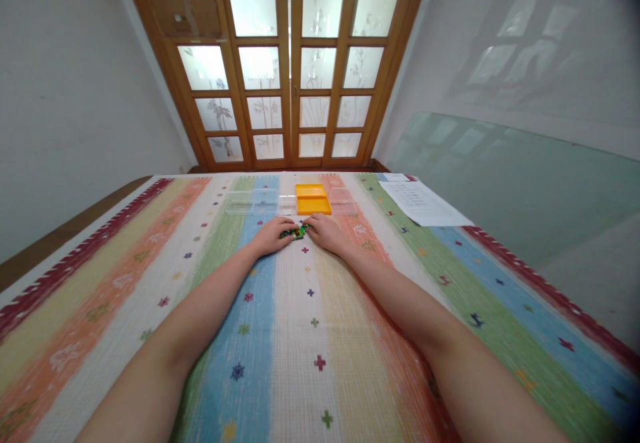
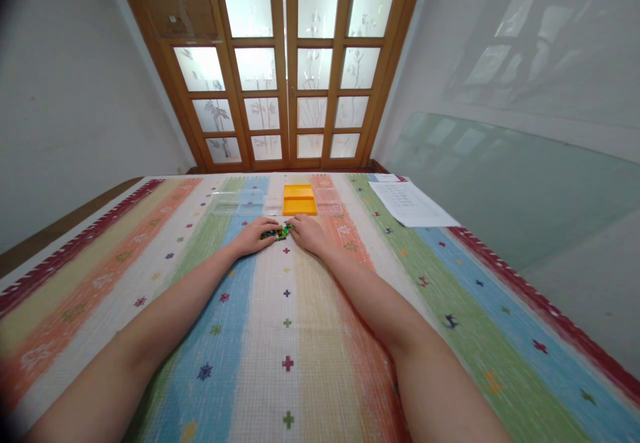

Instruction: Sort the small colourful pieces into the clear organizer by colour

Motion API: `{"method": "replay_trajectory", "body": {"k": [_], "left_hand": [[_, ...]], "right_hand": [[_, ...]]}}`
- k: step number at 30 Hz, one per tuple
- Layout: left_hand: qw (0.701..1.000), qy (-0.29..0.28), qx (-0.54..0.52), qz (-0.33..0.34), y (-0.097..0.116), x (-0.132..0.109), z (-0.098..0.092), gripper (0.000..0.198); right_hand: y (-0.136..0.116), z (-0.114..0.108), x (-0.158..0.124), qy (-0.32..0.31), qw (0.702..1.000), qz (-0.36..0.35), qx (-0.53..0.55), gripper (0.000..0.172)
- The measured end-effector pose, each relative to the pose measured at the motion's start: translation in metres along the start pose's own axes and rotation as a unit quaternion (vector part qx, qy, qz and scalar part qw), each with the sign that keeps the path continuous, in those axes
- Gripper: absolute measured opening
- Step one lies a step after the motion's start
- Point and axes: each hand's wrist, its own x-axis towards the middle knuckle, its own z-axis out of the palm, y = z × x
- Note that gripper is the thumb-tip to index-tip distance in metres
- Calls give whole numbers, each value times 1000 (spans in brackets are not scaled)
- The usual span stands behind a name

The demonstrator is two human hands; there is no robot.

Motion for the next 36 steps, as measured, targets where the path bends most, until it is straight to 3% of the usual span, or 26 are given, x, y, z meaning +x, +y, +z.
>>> {"method": "replay_trajectory", "body": {"k": [10,15,19,22,25,28,36], "left_hand": [[998,42,30,-43,-9,0,5,32],[995,64,44,-65,-10,0,2,30],[987,77,80,-119,-12,-1,-10,33],[985,40,86,-145,-17,-5,-24,34],[990,-39,69,-119,-24,-13,-38,33],[989,-64,76,-109,-26,-21,-45,33],[989,-7,69,-133,-14,-22,-20,27]], "right_hand": [[4,1,0,23,998,59,-26,21],[4,-1,-1,16,999,37,-25,20],[3,-2,-1,7,1000,17,-18,19],[2,-3,-1,4,1000,16,-22,20],[-1,-5,-1,4,999,19,-34,19],[-3,-7,0,0,998,27,-51,18],[-6,-1,1,-4,1000,3,19,21]]}}
